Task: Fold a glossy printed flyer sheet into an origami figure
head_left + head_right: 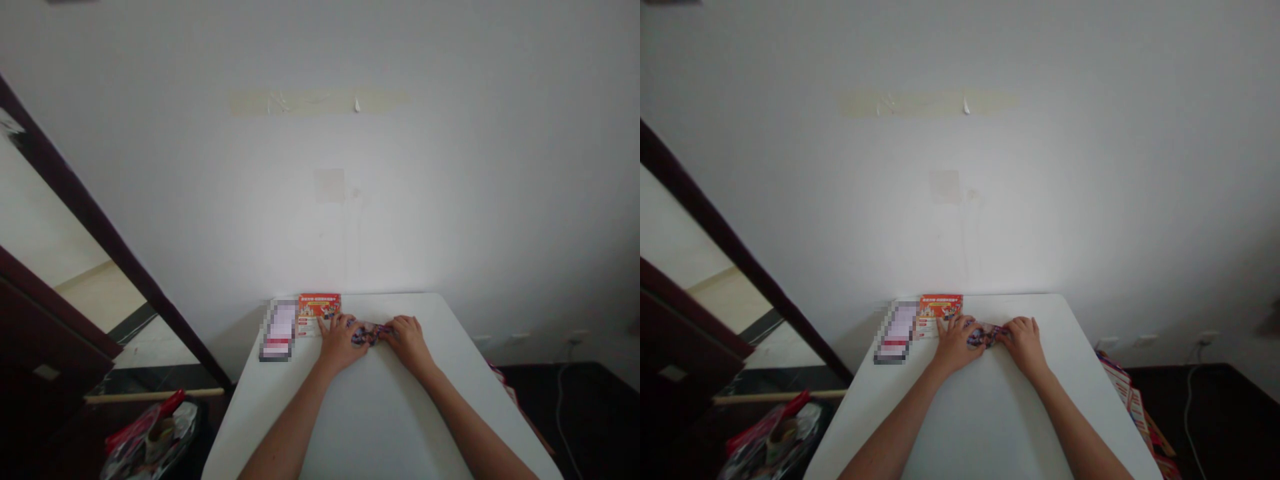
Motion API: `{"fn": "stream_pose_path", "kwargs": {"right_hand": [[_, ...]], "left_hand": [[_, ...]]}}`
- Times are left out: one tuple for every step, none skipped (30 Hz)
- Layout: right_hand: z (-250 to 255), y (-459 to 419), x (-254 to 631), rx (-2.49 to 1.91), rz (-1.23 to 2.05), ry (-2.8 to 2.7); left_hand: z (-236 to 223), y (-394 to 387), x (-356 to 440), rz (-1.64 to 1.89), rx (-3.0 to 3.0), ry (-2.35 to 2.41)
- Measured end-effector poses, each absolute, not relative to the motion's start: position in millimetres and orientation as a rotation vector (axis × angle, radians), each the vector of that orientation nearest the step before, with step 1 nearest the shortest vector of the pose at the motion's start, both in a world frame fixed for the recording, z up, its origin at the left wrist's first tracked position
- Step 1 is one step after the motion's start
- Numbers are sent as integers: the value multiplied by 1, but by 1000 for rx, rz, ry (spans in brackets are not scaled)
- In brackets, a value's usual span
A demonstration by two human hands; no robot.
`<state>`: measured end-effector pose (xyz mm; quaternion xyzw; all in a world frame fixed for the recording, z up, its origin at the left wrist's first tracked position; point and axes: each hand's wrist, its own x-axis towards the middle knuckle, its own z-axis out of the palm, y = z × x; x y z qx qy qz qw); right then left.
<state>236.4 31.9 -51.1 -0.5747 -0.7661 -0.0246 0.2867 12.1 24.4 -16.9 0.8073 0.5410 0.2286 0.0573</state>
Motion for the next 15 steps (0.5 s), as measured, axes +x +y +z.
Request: {"fn": "stream_pose_path", "kwargs": {"right_hand": [[-51,32,236,-1543,-69,-2047],[-51,32,236,-1551,-69,-2046],[-51,32,235,-1560,-68,-2046],[-51,32,235,-1566,-66,-2046],[-50,32,233,-1573,-65,-2046],[-50,32,232,-1580,-66,-2043],[-49,33,231,-1588,-69,-2041],[-49,33,229,-1597,-73,-2039],[-49,34,227,-1609,-79,-2035],[-48,34,226,-1622,-87,-2031],[-48,35,224,-1633,-94,-2029],[-47,35,223,-1641,-103,-2029],[-47,36,221,-1647,-113,-2028],[-46,36,220,-1653,-122,-2025],[-46,36,219,-1657,-132,-2022]], "left_hand": [[-17,24,12,700,2445,1639],[-17,24,13,705,2442,1638],[-18,24,13,708,2438,1638],[-18,24,13,709,2434,1639],[-17,24,13,707,2429,1642],[-17,24,13,703,2425,1644],[-16,24,13,696,2419,1648],[-16,24,13,686,2414,1653],[-15,24,14,671,2408,1656],[-15,24,14,657,2403,1660],[-14,24,14,645,2399,1664],[-14,25,14,637,2396,1666],[-14,25,14,634,2395,1665],[-14,25,13,637,2395,1663],[-14,25,13,642,2396,1660]]}}
